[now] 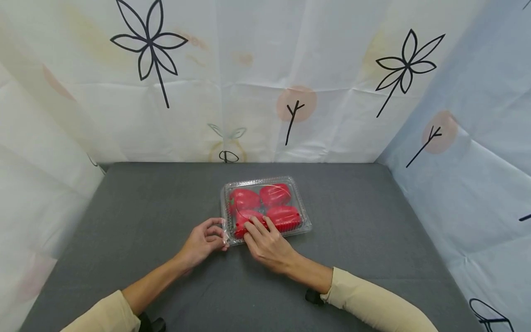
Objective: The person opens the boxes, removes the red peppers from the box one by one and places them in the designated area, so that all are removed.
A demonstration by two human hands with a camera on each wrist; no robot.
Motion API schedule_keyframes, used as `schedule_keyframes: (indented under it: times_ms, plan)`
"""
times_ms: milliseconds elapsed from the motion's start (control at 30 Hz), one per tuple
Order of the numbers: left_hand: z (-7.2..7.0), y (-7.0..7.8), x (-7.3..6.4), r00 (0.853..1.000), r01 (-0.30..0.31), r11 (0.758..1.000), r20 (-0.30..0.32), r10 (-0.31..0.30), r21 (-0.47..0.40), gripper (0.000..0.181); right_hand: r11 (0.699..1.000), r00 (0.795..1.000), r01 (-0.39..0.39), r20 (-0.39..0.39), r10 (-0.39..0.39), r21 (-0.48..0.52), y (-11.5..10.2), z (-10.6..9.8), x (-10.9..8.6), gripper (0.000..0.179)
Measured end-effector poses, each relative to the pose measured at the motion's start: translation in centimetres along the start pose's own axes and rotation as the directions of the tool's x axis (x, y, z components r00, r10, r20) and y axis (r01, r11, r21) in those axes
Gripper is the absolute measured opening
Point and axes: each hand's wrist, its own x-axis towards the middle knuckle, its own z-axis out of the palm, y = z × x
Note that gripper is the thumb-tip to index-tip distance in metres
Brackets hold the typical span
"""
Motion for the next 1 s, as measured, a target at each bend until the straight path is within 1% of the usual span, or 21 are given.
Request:
schedule_keyframes:
  times_ms: [167,267,400,500,600,700,867,900,1000]
  plan:
    - [0.0,-0.3,0.0,1.000,-0.003,1.000,0.012,0.003,-0.010,0.054,1.000,1.000,-0.006,-0.005,0.006,0.008,0.0,-0.1,-0.1,0.026]
    - [0.1,-0.5,0.0,0.999,-0.024,1.000,0.024,0.024,-0.009,0.053,1.000,1.000,-0.006,-0.012,0.006,0.008,0.1,-0.3,0.1,0.024]
    - [0.0,-0.7,0.1,0.996,-0.072,0.997,0.043,0.073,-0.012,0.054,0.996,0.998,-0.063,-0.021,0.065,0.059,0.7,-1.0,0.7,0.019]
    - [-0.2,-0.8,0.3,0.995,-0.087,0.996,0.052,0.088,-0.025,0.055,0.991,0.996,-0.091,-0.009,0.092,0.099,1.2,-1.5,1.1,0.016]
    - [-0.5,-0.6,0.4,0.995,-0.077,0.997,0.066,0.078,-0.030,0.056,0.992,0.997,-0.073,0.005,0.073,0.107,1.5,-1.6,1.2,0.017]
    - [-0.6,-0.3,0.5,0.995,-0.052,0.998,0.081,0.054,-0.020,0.057,0.991,0.998,-0.064,0.006,0.064,0.121,1.5,-1.6,1.0,0.017]
    - [-0.7,0.1,0.3,0.997,-0.003,1.000,0.078,0.005,-0.022,0.056,0.991,0.999,-0.040,0.004,0.040,0.128,1.5,-1.5,0.7,0.010]
    - [-0.6,0.2,0.3,0.997,0.004,1.000,0.082,-0.002,-0.027,0.057,0.992,1.000,-0.028,0.001,0.028,0.126,1.6,-1.4,0.6,0.011]
    - [-0.6,0.3,0.2,0.996,0.024,0.999,0.093,-0.020,-0.040,0.057,0.993,1.000,0.013,0.004,-0.013,0.114,1.7,-1.5,0.2,0.022]
